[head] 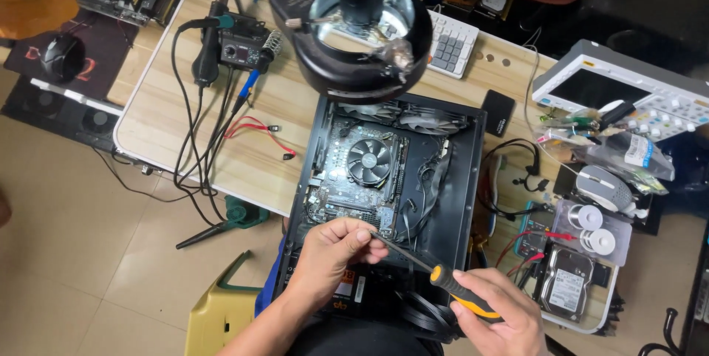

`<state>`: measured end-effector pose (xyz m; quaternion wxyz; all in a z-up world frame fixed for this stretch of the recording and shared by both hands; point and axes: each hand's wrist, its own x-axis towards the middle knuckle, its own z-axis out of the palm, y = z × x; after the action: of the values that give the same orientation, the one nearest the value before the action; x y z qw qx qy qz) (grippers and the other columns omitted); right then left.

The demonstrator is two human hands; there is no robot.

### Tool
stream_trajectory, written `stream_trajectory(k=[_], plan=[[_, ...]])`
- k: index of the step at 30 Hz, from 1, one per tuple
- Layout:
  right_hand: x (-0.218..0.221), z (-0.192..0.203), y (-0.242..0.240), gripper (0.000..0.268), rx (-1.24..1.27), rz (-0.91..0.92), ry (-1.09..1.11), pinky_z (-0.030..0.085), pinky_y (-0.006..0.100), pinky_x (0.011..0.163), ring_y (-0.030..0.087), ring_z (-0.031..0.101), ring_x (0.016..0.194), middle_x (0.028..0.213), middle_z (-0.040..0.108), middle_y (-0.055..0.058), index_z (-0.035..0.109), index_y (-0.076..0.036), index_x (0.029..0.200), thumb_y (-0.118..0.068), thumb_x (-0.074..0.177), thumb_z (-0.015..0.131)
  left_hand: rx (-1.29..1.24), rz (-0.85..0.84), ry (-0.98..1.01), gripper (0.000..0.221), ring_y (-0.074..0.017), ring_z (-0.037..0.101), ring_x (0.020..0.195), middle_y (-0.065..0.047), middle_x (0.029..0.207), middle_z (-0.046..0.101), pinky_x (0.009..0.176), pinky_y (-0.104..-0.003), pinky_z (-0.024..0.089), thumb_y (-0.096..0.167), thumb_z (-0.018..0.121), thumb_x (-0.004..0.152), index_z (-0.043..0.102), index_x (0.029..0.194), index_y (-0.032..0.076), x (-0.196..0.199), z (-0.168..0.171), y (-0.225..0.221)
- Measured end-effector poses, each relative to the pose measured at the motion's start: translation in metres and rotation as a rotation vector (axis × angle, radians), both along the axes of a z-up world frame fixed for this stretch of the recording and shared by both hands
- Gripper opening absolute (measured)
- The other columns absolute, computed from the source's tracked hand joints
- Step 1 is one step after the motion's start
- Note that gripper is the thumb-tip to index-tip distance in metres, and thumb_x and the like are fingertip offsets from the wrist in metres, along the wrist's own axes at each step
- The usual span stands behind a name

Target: Connecting internal cables and headers to a motherboard and securing components within a desktop computer case using a screwdriver.

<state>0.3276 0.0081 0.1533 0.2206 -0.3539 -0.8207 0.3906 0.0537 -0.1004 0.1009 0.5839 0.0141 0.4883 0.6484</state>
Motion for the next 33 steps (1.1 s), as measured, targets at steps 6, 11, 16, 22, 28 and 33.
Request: stream_trajectory(k=[6, 11, 16, 22, 28, 33], plan=[[-0.008, 0.007, 0.007, 0.042, 0.125, 0.028, -0.093, 0.064, 0.023, 0.070, 0.013, 0.078, 0.082, 0.110, 0.081, 0.001, 0.084, -0.020, 0.122, -0.013, 0.082, 0.088, -0.041, 0.074, -0.069, 0.019, -0.0312, 0.084, 0.079, -0.026, 0.088, 0.085, 0.073, -0.037, 0.069, 0.010, 0.084, 0.095, 0.080, 0.103, -0.007, -0.002, 0.001, -0.005], [0.005, 0.003, 0.019, 0.043, -0.054, 0.043, -0.175, 0.061, 0.025, 0.071, 0.012, 0.079, 0.085, 0.110, 0.083, -0.003, 0.089, -0.024, 0.122, -0.014, 0.080, 0.089, -0.110, -0.081, 0.182, 0.011, -0.0213, 0.083, 0.083, -0.018, 0.087, 0.087, 0.078, -0.032, 0.069, 0.008, 0.085, 0.093, 0.087, 0.098, -0.002, -0.022, 0.012, -0.017], [0.011, -0.004, 0.039, 0.043, -0.556, -0.051, -0.242, 0.061, 0.035, 0.088, 0.021, 0.082, 0.099, 0.116, 0.087, 0.006, 0.097, -0.011, 0.124, -0.016, 0.082, 0.088, -0.038, -0.233, 0.401, 0.013, -0.0111, 0.082, 0.089, -0.006, 0.093, 0.090, 0.083, -0.027, 0.068, 0.015, 0.085, 0.095, 0.091, 0.101, 0.006, -0.028, 0.010, -0.028], [0.003, -0.004, 0.043, 0.044, -0.745, -0.093, -0.200, 0.052, 0.038, 0.100, 0.026, 0.078, 0.110, 0.126, 0.078, 0.008, 0.091, -0.005, 0.124, -0.017, 0.083, 0.085, -0.024, -0.197, 0.531, 0.015, -0.0064, 0.077, 0.088, 0.000, 0.093, 0.088, 0.080, -0.025, 0.062, 0.021, 0.086, 0.095, 0.091, 0.101, 0.009, -0.032, 0.007, -0.026], [-0.004, 0.001, 0.037, 0.039, -0.787, -0.162, 0.170, 0.068, 0.049, 0.082, 0.040, 0.080, 0.094, 0.132, 0.071, 0.023, 0.078, 0.008, 0.121, 0.001, 0.082, 0.079, -0.014, -0.199, 0.257, 0.009, -0.0173, 0.086, 0.089, -0.012, 0.091, 0.088, 0.086, -0.031, 0.073, 0.009, 0.084, 0.095, 0.085, 0.101, 0.002, -0.040, 0.011, -0.028], [-0.010, 0.007, 0.053, 0.039, -0.663, -0.114, 0.396, 0.069, 0.051, 0.095, 0.045, 0.076, 0.116, 0.137, 0.073, 0.036, 0.061, 0.012, 0.132, 0.002, 0.095, 0.066, 0.010, -0.226, 0.268, 0.050, -0.0174, 0.084, 0.113, -0.012, 0.126, 0.088, 0.104, -0.030, 0.068, 0.017, 0.086, 0.089, 0.079, 0.137, 0.006, -0.040, 0.019, -0.023]])
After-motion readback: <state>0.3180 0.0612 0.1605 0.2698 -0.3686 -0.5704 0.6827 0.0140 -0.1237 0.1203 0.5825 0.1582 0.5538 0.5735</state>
